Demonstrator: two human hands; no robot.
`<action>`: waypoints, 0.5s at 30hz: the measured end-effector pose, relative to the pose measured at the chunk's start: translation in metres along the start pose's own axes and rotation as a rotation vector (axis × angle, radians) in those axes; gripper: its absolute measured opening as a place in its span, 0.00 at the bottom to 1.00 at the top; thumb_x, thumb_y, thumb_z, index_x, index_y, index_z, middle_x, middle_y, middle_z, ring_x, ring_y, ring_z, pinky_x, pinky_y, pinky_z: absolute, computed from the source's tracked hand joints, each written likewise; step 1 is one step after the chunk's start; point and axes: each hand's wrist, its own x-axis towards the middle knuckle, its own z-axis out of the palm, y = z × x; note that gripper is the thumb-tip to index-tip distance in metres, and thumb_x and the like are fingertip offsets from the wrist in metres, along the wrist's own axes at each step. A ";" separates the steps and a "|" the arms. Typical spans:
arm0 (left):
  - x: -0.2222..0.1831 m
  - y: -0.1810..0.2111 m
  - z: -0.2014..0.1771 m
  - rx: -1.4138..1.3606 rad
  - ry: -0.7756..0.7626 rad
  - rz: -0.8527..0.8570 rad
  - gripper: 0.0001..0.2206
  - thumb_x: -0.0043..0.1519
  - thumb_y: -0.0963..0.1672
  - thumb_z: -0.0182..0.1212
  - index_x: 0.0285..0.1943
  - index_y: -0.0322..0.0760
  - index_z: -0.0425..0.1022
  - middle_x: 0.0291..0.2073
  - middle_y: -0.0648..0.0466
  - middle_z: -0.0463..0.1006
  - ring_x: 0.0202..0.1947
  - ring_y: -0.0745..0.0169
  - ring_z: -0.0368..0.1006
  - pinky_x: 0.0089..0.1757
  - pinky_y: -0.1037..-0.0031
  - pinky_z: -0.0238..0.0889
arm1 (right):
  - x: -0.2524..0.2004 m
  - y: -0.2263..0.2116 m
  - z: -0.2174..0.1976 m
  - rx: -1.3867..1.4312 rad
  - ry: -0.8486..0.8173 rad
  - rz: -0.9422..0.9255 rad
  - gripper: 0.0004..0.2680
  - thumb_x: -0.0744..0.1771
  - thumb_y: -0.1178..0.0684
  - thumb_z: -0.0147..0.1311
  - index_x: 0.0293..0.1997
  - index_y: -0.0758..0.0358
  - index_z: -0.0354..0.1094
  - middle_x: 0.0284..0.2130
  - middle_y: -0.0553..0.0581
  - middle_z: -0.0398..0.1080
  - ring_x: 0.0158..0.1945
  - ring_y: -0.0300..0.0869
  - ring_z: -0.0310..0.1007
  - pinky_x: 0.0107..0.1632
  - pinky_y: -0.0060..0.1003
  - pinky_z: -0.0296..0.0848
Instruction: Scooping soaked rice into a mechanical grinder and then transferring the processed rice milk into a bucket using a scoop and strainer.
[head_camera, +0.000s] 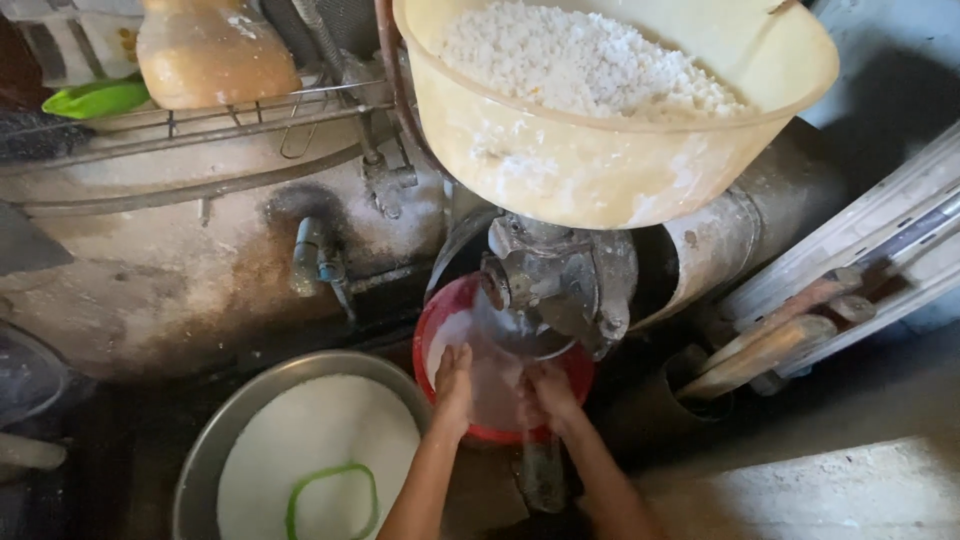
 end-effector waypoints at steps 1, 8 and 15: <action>-0.014 0.011 0.000 -0.008 0.004 0.000 0.36 0.63 0.57 0.53 0.77 0.39 0.52 0.74 0.43 0.54 0.74 0.40 0.45 0.67 0.51 0.43 | 0.010 0.008 -0.012 -0.067 -0.030 0.015 0.12 0.69 0.47 0.50 0.39 0.68 0.68 0.23 0.64 0.70 0.21 0.52 0.73 0.20 0.49 0.75; 0.058 -0.022 -0.005 0.005 0.052 0.108 0.33 0.61 0.56 0.47 0.76 0.47 0.53 0.77 0.62 0.47 0.76 0.67 0.41 0.68 0.67 0.38 | -0.050 -0.003 0.007 -0.014 -0.178 0.110 0.14 0.70 0.47 0.50 0.30 0.69 0.68 0.17 0.61 0.69 0.14 0.46 0.67 0.14 0.43 0.70; 0.012 0.019 -0.026 -0.321 0.067 0.045 0.27 0.59 0.49 0.55 0.70 0.46 0.66 0.62 0.49 0.71 0.59 0.54 0.69 0.53 0.65 0.63 | -0.035 0.011 0.006 0.093 -0.072 0.126 0.14 0.69 0.47 0.52 0.26 0.67 0.66 0.17 0.62 0.68 0.13 0.49 0.65 0.12 0.44 0.65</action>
